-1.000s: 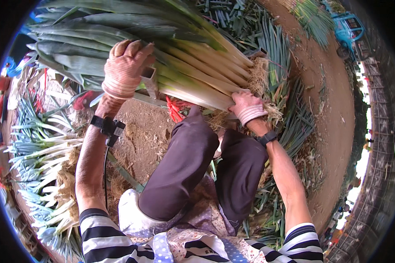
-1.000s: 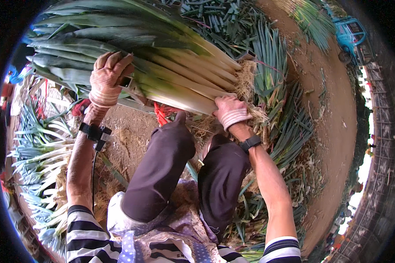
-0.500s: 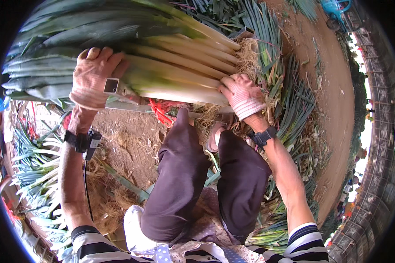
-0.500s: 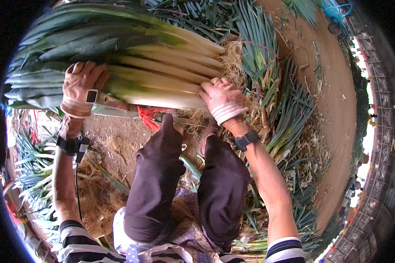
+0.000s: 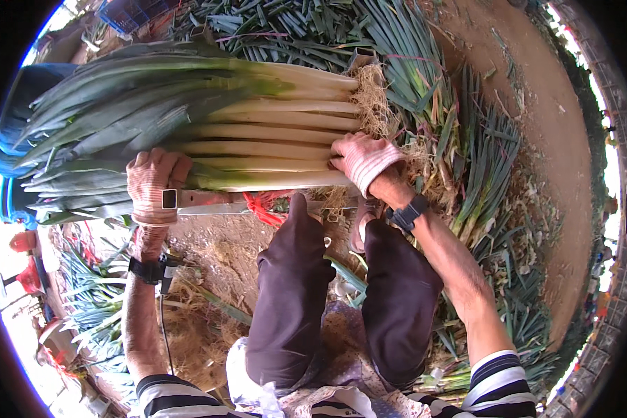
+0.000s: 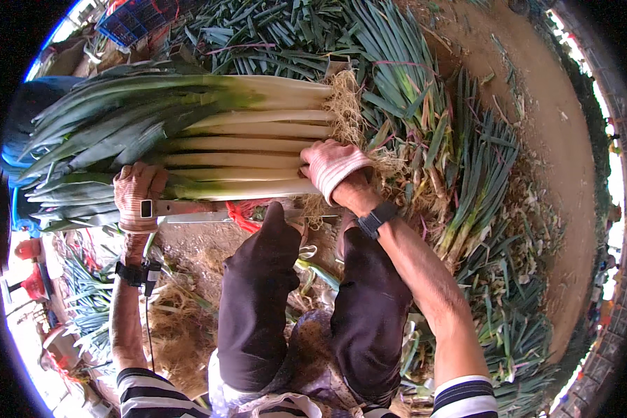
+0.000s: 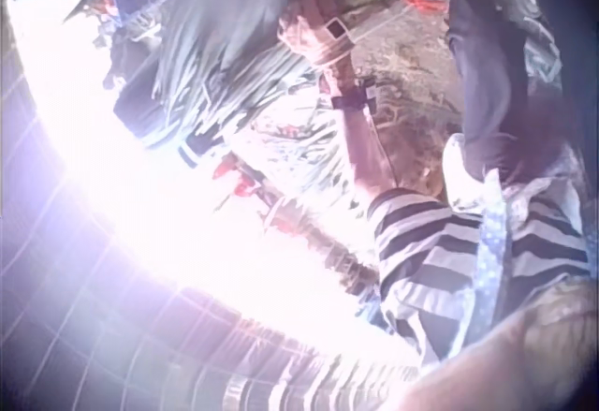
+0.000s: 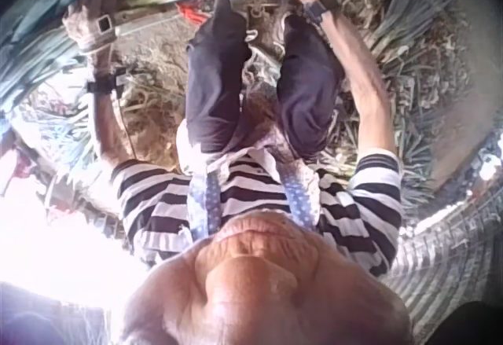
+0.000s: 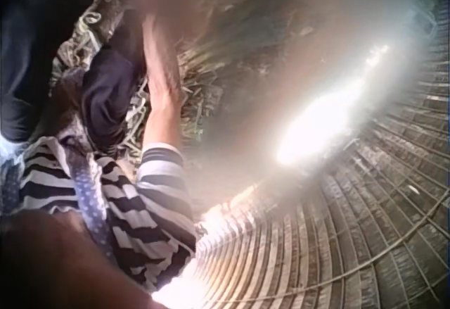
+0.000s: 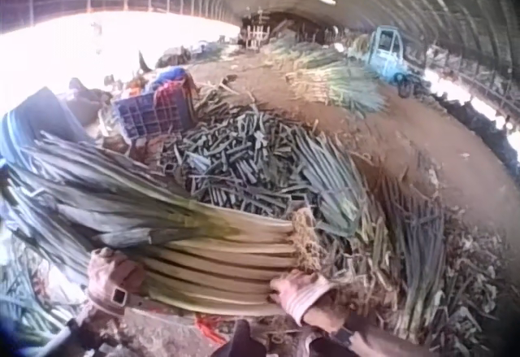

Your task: Peeling and cleaning green onions or leeks by hand.

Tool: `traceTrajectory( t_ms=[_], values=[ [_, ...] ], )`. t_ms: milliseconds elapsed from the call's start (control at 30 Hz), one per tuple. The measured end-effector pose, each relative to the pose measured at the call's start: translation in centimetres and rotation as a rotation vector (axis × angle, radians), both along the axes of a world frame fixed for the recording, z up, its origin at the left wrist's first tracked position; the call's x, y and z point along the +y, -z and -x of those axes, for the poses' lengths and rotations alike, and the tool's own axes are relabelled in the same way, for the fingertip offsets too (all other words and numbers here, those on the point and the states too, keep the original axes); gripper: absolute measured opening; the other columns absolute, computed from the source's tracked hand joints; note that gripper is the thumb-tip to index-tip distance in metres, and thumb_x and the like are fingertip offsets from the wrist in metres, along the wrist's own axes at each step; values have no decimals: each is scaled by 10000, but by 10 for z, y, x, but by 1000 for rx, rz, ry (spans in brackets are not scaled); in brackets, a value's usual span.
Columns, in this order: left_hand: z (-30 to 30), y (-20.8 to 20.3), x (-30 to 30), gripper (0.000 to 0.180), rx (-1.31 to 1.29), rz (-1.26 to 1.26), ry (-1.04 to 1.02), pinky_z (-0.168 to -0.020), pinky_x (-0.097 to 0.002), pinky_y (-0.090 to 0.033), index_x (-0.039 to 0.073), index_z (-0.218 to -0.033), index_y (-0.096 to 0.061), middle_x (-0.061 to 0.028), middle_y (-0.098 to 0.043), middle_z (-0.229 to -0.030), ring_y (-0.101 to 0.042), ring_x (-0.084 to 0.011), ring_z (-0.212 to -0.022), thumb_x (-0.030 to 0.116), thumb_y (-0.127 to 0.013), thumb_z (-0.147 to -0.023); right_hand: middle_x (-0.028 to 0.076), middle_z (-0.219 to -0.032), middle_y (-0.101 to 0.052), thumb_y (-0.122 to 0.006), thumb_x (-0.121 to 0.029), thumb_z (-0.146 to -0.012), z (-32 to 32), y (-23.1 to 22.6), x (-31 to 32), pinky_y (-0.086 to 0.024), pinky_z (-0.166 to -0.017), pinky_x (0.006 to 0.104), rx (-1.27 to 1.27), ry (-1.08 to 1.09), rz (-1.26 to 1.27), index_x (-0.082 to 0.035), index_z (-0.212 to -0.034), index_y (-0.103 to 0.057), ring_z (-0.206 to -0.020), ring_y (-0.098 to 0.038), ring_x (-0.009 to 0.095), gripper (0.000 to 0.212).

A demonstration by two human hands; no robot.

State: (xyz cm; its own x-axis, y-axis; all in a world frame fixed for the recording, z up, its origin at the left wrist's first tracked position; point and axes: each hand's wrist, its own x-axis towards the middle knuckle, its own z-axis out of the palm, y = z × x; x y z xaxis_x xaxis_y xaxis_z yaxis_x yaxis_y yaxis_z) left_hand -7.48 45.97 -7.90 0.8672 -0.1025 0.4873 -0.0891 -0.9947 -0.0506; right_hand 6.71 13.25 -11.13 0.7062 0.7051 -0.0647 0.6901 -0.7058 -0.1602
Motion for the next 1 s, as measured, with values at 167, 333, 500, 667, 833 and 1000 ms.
traceTrajectory(
  t_ms=[167, 333, 500, 667, 833, 1000],
  values=[
    [-11, -1, 19, 170, 178, 74, -30, -741, -397, -452, 155, -885, -668, -64, -613, -919, -560, -280, -869, 191, -680, -719, 107, -932, -630, -657, -355, -776, 2, -2, 10, -508, -719, 408, -16, 161, 141, -112, -993, -607, -868, -615, 288, 329],
    [-25, -16, 2, 217, 222, 206, -146, -775, -395, -466, 141, -927, -671, -75, -616, -940, -559, -304, -896, 231, -698, -732, 96, -1033, -599, -648, -320, -777, -1, 6, 2, -504, -789, 440, 9, 77, -42, -130, -1061, -544, -1006, -578, 305, 357],
    [-43, -30, -6, 272, 129, 125, -100, -786, -410, -462, 138, -991, -660, -82, -599, -965, -545, -309, -938, 259, -699, -750, 119, -991, -601, -653, -297, -781, -2, 2, 0, -506, -736, 431, 6, 68, 21, -99, -1045, -542, -950, -592, 305, 348],
    [-74, -33, -4, 484, 47, -179, 8, -835, -410, -439, 152, -1142, -583, -72, -543, -1010, -508, -283, -975, 360, -701, -721, 129, -956, -592, -661, -320, -774, -4, 11, 4, -493, -689, 442, -32, 65, -1, -97, -1015, -521, -865, -595, 315, 357],
    [-77, -31, -10, 529, 208, -69, -18, -833, -396, -441, 105, -1131, -575, -88, -553, -976, -525, -267, -948, 361, -720, -691, 122, -968, -596, -718, -365, -722, -5, 31, 3, -481, -628, 396, -266, 125, -7, -117, -991, -531, -816, -602, 272, 411],
    [-73, -22, -2, 532, 207, -60, -53, -821, -390, -442, 106, -1131, -571, -94, -561, -962, -533, -270, -954, 342, -738, -684, 113, -1039, -588, -723, -323, -743, -14, 1, 13, -516, -703, 410, -233, 118, -301, -100, -1066, -551, -885, -605, 277, 429]
  ],
)
